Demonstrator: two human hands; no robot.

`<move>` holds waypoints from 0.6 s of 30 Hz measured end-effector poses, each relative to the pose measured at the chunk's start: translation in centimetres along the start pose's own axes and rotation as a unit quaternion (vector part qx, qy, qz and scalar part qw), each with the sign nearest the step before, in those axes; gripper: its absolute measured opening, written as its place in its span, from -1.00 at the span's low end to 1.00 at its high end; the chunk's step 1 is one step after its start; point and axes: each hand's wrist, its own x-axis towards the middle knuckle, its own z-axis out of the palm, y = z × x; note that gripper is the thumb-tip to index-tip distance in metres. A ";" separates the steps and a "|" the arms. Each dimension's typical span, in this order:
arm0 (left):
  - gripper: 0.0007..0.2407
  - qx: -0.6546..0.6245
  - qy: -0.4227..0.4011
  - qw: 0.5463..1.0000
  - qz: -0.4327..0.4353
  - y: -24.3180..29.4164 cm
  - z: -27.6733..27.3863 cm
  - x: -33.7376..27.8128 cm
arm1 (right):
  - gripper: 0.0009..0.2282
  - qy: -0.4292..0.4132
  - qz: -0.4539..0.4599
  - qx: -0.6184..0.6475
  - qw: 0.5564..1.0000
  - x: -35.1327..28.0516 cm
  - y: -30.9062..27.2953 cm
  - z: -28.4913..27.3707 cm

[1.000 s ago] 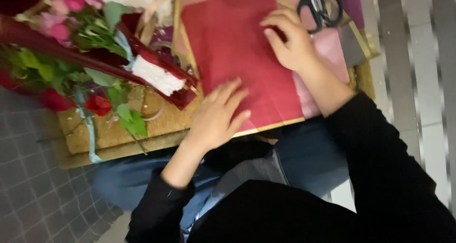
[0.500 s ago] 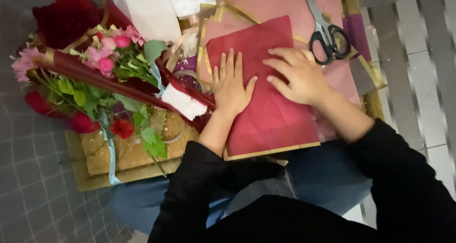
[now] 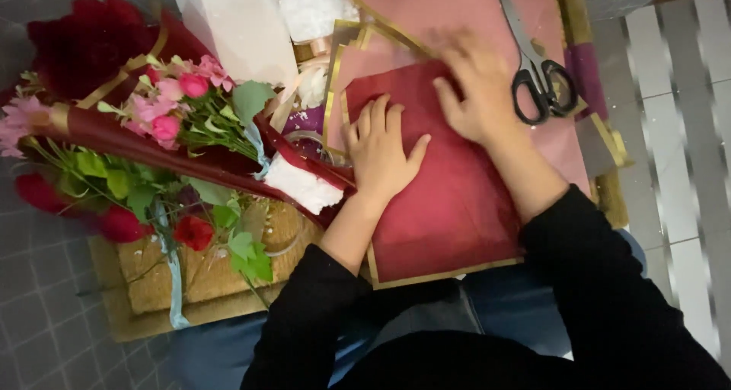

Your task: The person is preparing and folding decorative paper to wrap a bouquet of flowers.

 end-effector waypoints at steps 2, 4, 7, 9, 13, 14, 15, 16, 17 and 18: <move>-0.49 -0.002 0.006 1.000 -0.002 -0.1 0.0 0.0 | -0.58 -0.002 0.015 0.002 1.000 -0.1 0.7 0.2; -0.47 -0.005 0.014 1.000 -0.004 -0.2 0.3 0.4 | -0.60 -0.004 0.029 0.004 1.000 0.2 0.9 0.2; -0.38 0.000 -0.016 1.000 -0.020 -0.6 0.9 0.3 | -0.52 -0.090 0.025 0.006 0.996 -0.1 0.0 0.7; -0.32 0.022 -0.042 0.999 -0.024 -0.9 1.3 0.2 | -0.46 -0.150 -0.020 0.009 0.988 -0.7 -0.4 1.5; -0.31 0.044 -0.073 0.996 -0.031 -1.3 2.4 0.1 | -0.45 -0.221 -0.003 0.016 0.975 -0.8 0.1 2.0; -0.30 0.055 -0.085 0.994 -0.030 -1.5 2.7 0.1 | -0.45 -0.229 -0.006 0.011 0.973 -0.8 0.4 2.1; -0.28 0.066 -0.097 0.993 -0.029 -1.6 2.9 0.0 | -0.45 -0.237 -0.007 0.007 0.971 -1.0 0.5 2.3; -0.28 0.067 -0.100 0.992 -0.031 -1.6 2.9 -0.2 | -0.45 -0.239 -0.007 0.009 0.971 -1.1 0.6 2.2; -0.27 0.071 -0.106 0.991 -0.029 -1.7 2.9 -0.1 | -0.44 -0.246 0.007 0.034 0.969 -0.9 0.8 2.2; -0.27 0.075 -0.113 0.990 -0.028 -1.8 2.9 0.1 | -0.44 -0.253 0.021 0.059 0.965 -0.7 1.0 2.1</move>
